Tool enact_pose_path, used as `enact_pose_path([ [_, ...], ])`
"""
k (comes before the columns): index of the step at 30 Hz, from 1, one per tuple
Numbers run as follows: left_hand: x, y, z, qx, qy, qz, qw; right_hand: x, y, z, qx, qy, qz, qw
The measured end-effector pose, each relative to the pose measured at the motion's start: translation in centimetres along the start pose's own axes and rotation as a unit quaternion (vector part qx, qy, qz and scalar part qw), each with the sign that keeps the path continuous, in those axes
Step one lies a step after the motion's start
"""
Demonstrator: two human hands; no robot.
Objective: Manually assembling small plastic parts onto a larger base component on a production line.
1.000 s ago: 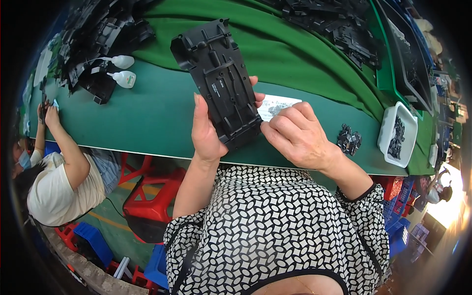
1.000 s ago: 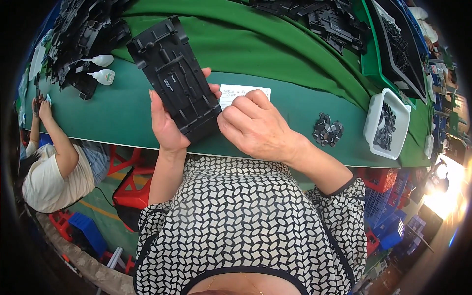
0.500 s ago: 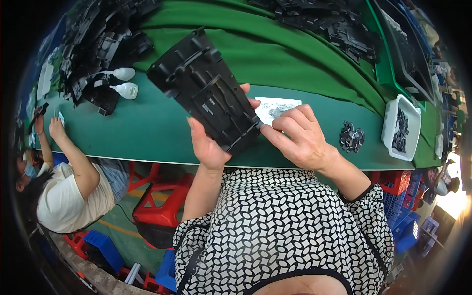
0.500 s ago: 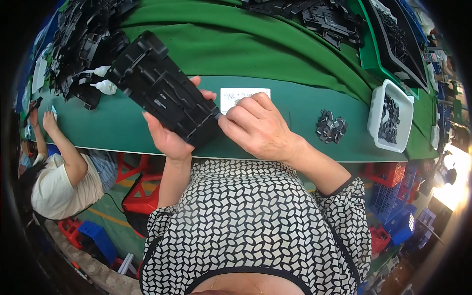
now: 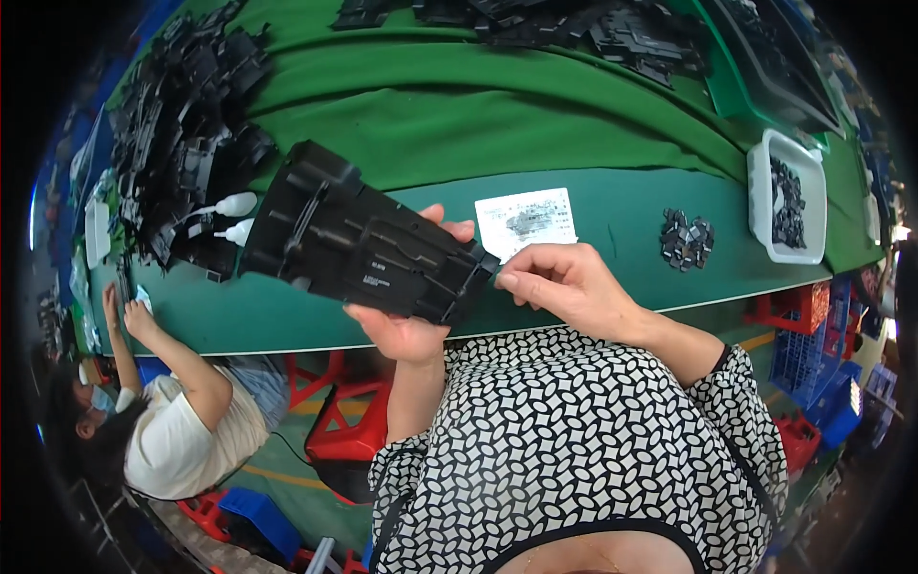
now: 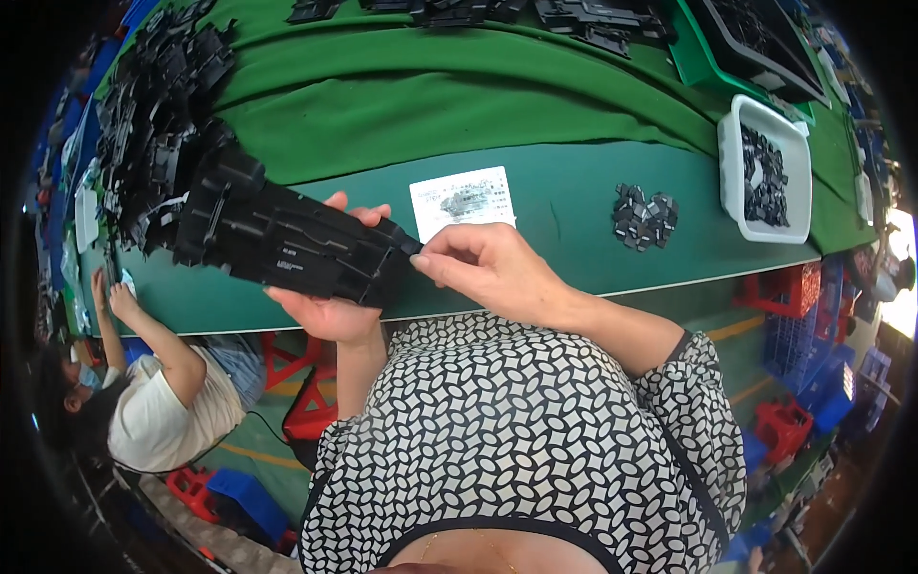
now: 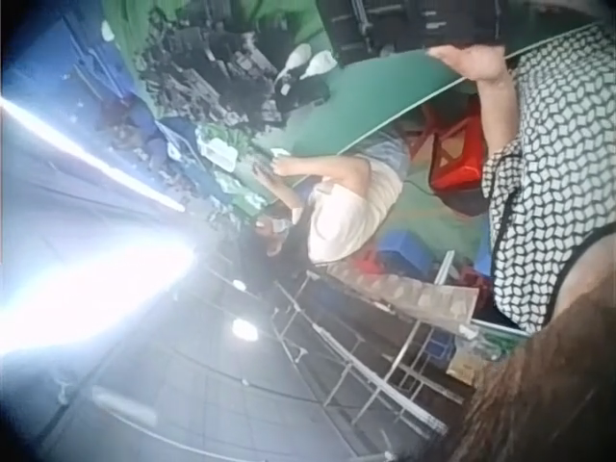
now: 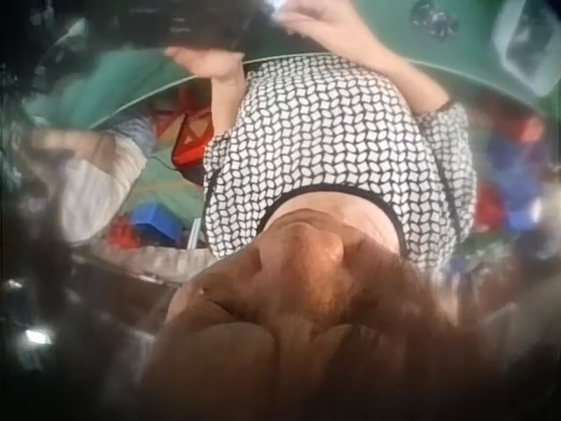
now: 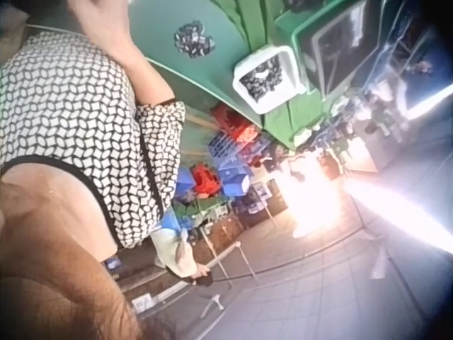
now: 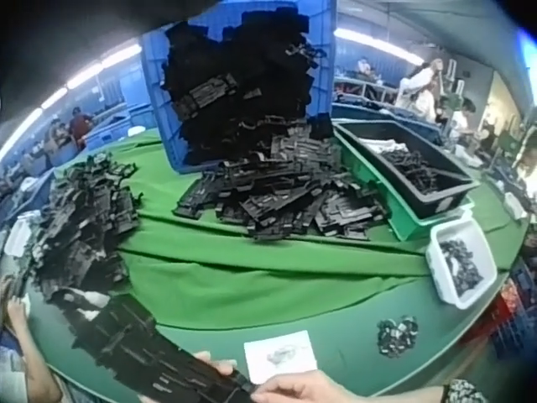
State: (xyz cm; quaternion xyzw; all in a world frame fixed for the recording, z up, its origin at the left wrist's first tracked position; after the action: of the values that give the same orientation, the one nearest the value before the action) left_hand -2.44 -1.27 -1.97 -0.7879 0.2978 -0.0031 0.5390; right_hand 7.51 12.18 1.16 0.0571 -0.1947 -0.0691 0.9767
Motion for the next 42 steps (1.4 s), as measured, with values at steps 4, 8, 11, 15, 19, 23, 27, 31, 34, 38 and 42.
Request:
enact_pose_path([
  [4, 0.2, -1.2, -0.5, -0.049, 0.007, 0.017, 0.999, -0.3, -0.2, 0.1, -0.061, -0.046, 0.045, 0.996],
  [8, 0.4, -1.5, -0.4, -0.074, 0.020, 0.017, 0.997, -0.3, -0.3, 0.0, -0.098, -0.053, 0.050, 0.993],
  [11, 0.2, -2.4, -0.1, -0.028, -0.013, 0.014, 0.999, -0.1, -0.6, 0.1, -0.115, -0.047, 0.029, 0.992],
  [15, 0.0, -2.9, 0.0, -0.027, 0.008, 0.054, 0.998, 0.1, -0.4, 0.6, -0.096, -0.043, 0.006, 0.994],
  [19, 0.0, -2.7, -0.5, -0.094, -0.010, 0.072, 0.993, 0.4, -0.6, 0.7, -0.123, -0.037, -0.009, 0.992],
  [23, 0.0, -2.1, -0.6, -0.158, 0.021, 0.095, 0.983, 0.1, -0.7, 0.3, -0.118, -0.018, -0.006, 0.993],
  [27, 0.0, -2.6, -0.5, -0.157, 0.021, 0.098, 0.982, 0.1, -0.6, 0.0, -0.113, -0.002, -0.001, 0.994],
  [31, 0.0, -2.5, 0.0, -0.147, 0.006, 0.095, 0.985, 0.2, -0.2, -0.1, -0.109, -0.002, -0.003, 0.994],
  [34, 0.1, -3.3, 0.5, -0.040, -0.017, 0.041, 0.998, 0.4, -0.2, 0.4, -0.088, -0.017, 0.005, 0.996],
  [38, 0.7, -1.9, -0.3, 0.012, 0.072, 0.027, 0.997, 0.4, -0.3, -0.1, -0.095, 0.001, 0.018, 0.995],
  [42, -0.3, -0.8, -1.2, 0.001, 0.045, -0.003, 0.999, 1.9, 1.9, 0.2, 0.044, -0.003, 0.019, 0.999],
])
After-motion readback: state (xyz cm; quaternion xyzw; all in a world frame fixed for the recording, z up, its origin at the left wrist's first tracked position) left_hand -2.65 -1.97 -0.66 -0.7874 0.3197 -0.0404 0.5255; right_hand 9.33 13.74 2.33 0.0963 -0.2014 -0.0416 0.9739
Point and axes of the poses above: each hand's wrist, its own x-axis away from the middle knuckle, its own y-axis out of the back of the hand, z = x × y, the point moved 3 cm from there along -x, towards the middle knuckle, and after that the axes turned 12 degrees about x, right-handed, at the moved point
